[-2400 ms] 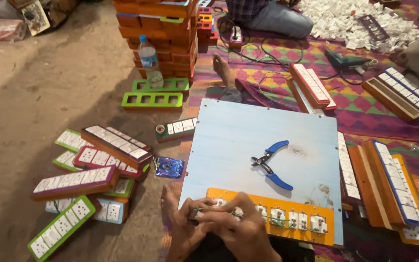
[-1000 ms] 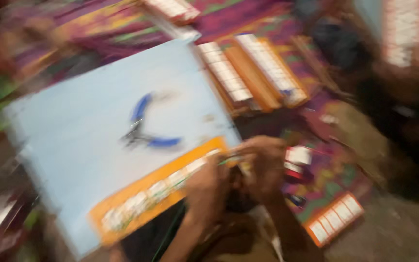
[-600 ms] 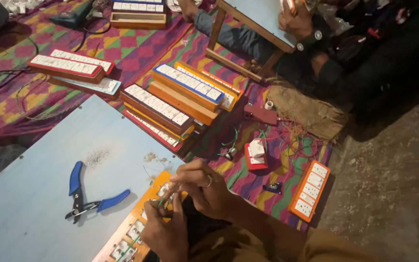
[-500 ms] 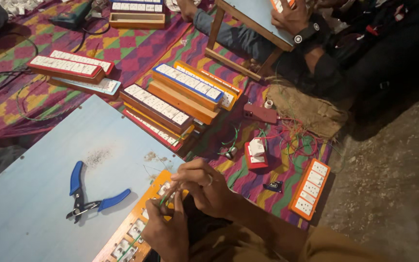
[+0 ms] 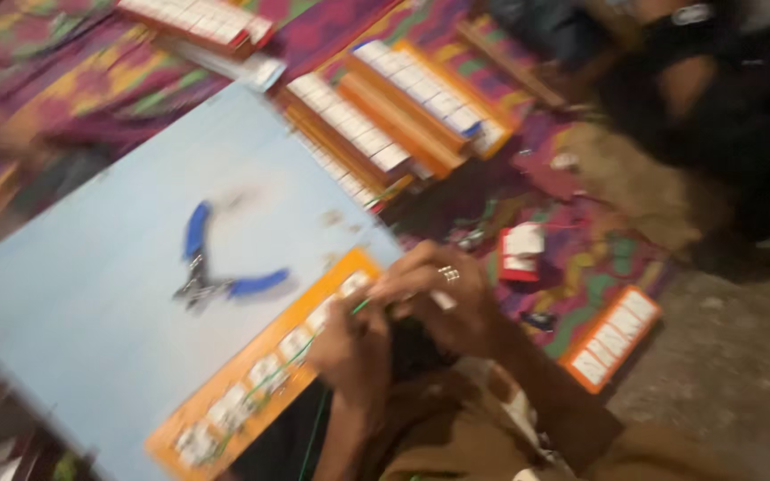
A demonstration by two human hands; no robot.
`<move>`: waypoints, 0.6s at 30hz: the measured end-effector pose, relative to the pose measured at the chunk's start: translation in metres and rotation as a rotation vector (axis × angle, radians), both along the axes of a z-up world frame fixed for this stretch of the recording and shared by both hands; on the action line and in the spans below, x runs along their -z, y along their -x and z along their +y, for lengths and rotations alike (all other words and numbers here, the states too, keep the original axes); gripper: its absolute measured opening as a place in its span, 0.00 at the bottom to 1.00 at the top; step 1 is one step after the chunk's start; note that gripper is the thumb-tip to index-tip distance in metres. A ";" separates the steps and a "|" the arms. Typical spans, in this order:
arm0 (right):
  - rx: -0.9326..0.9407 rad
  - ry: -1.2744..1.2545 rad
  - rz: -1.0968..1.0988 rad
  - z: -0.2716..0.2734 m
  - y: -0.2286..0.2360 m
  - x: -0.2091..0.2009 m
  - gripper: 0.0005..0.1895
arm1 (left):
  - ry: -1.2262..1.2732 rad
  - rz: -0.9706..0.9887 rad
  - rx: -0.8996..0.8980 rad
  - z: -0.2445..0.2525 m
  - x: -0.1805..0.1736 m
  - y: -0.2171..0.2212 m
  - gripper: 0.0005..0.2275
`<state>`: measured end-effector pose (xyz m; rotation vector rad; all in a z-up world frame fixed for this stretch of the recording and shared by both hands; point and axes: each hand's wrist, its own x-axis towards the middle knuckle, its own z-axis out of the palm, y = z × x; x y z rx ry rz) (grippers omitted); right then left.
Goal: The person sits on the floor and connects green wires to a row of white switches mounted on an orange board. They use a screwdriver to tighten terminals and wire cutters to trim excess wire, repeating the process for each switch.
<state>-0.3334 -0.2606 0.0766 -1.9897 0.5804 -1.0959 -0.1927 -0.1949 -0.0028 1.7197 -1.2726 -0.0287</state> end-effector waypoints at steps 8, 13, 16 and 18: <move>0.106 0.051 -0.040 0.004 -0.009 0.020 0.03 | 0.052 0.077 0.170 0.030 -0.040 -0.019 0.15; 0.122 0.084 -0.027 0.007 -0.014 0.025 0.03 | 0.029 -0.046 0.092 0.040 -0.050 -0.020 0.10; 0.121 0.077 -0.028 0.007 -0.013 0.027 0.04 | 0.000 0.034 0.091 0.040 -0.044 -0.017 0.12; 0.120 0.048 -0.042 0.009 -0.013 0.028 0.04 | -0.028 0.069 0.083 0.041 -0.038 -0.017 0.13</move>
